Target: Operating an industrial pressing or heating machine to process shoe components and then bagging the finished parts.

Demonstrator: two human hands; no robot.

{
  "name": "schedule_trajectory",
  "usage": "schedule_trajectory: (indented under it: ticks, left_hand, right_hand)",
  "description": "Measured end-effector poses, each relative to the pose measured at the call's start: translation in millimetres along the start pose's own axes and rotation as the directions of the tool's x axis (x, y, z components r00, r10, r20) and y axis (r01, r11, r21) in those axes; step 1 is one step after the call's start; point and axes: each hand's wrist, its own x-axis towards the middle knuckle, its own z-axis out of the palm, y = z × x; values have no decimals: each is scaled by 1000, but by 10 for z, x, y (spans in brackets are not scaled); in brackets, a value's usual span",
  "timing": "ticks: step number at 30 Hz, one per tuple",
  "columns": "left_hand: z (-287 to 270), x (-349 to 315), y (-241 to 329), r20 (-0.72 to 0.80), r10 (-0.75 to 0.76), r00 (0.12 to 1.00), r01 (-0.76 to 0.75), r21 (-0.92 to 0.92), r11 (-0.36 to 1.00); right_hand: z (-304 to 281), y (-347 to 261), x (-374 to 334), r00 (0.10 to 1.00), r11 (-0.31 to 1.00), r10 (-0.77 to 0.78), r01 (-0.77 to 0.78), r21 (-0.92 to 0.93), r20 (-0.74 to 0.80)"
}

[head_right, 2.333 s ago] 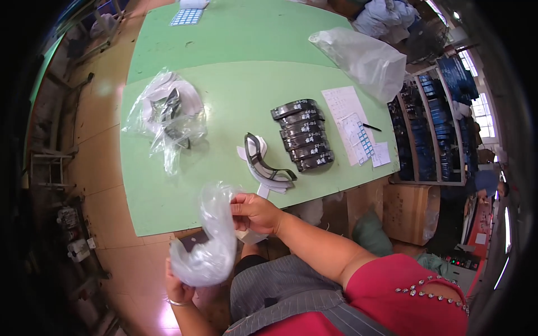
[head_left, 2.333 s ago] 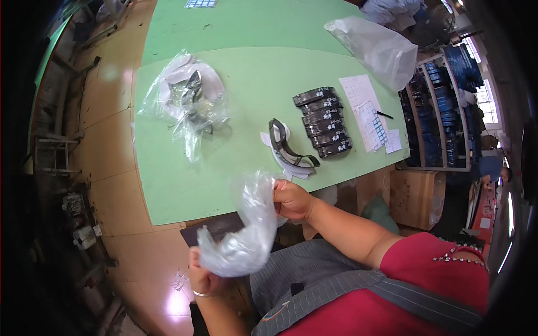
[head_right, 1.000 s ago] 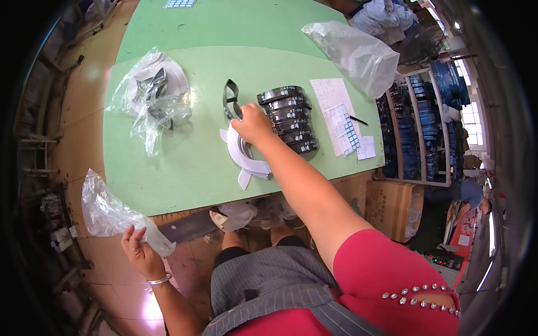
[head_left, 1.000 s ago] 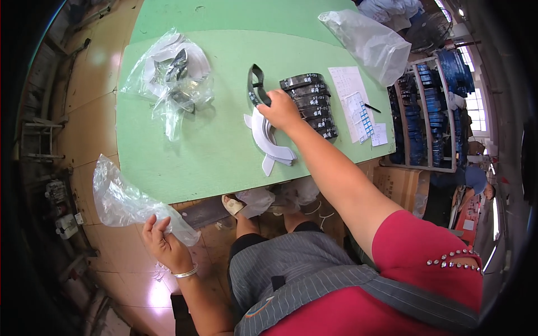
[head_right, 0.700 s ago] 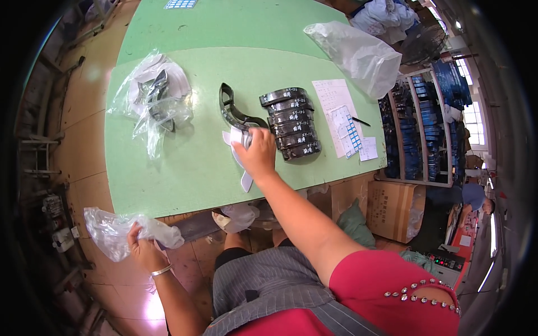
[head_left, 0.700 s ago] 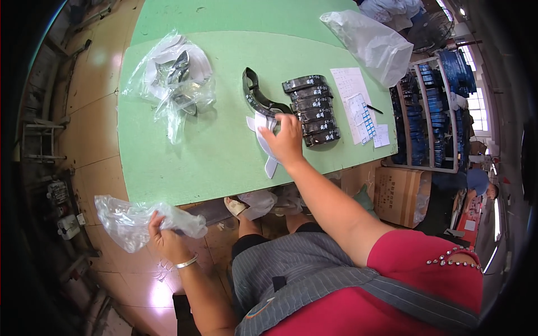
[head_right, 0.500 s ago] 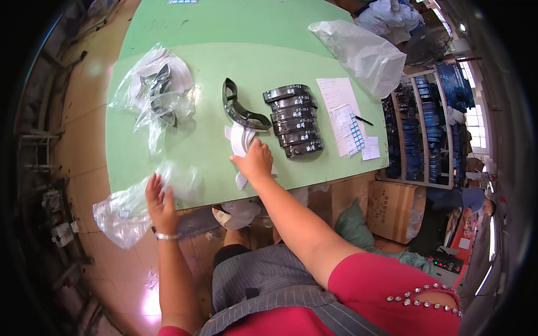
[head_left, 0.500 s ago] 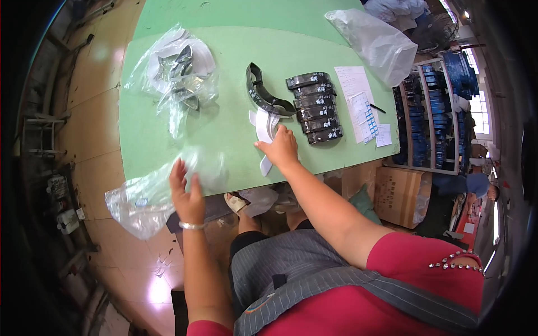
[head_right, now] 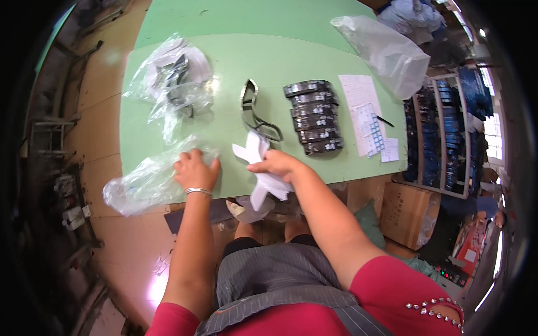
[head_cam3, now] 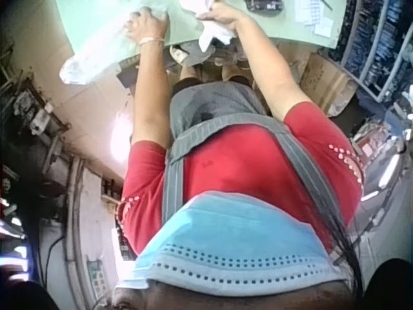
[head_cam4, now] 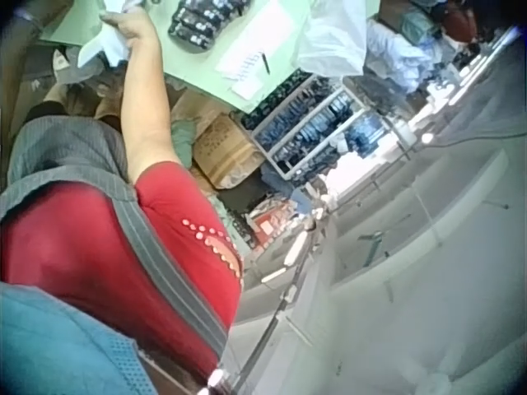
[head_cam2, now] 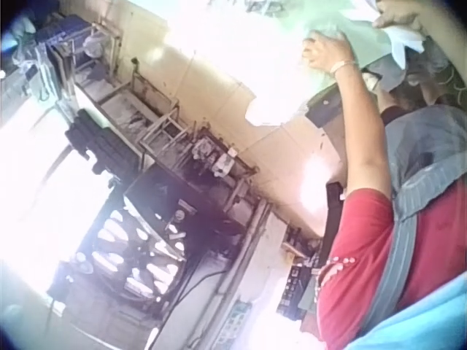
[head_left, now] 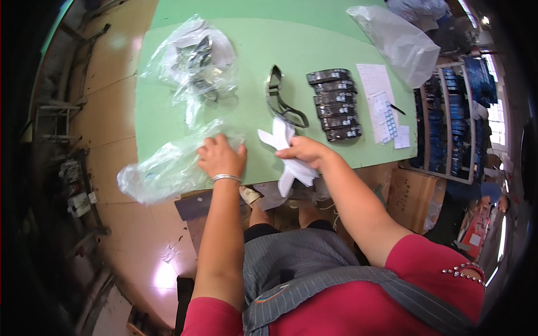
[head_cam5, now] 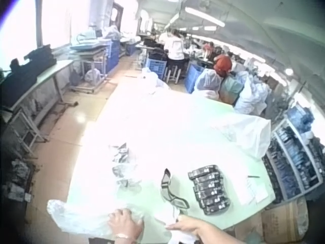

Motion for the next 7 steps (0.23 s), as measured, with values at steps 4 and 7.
schedule_trajectory:
  ticks: [4, 7]
  left_hand:
    - [76, -199, -171, -114, 189, 975, -204, -137, 969]
    - [86, -435, -229, 13, 80, 997, -48, -707, 706]
  right_hand:
    - [-157, 336, -278, 970, 970, -23, -37, 240, 243]
    - [-163, 570, -390, 958, 952, -36, -54, 302, 286]
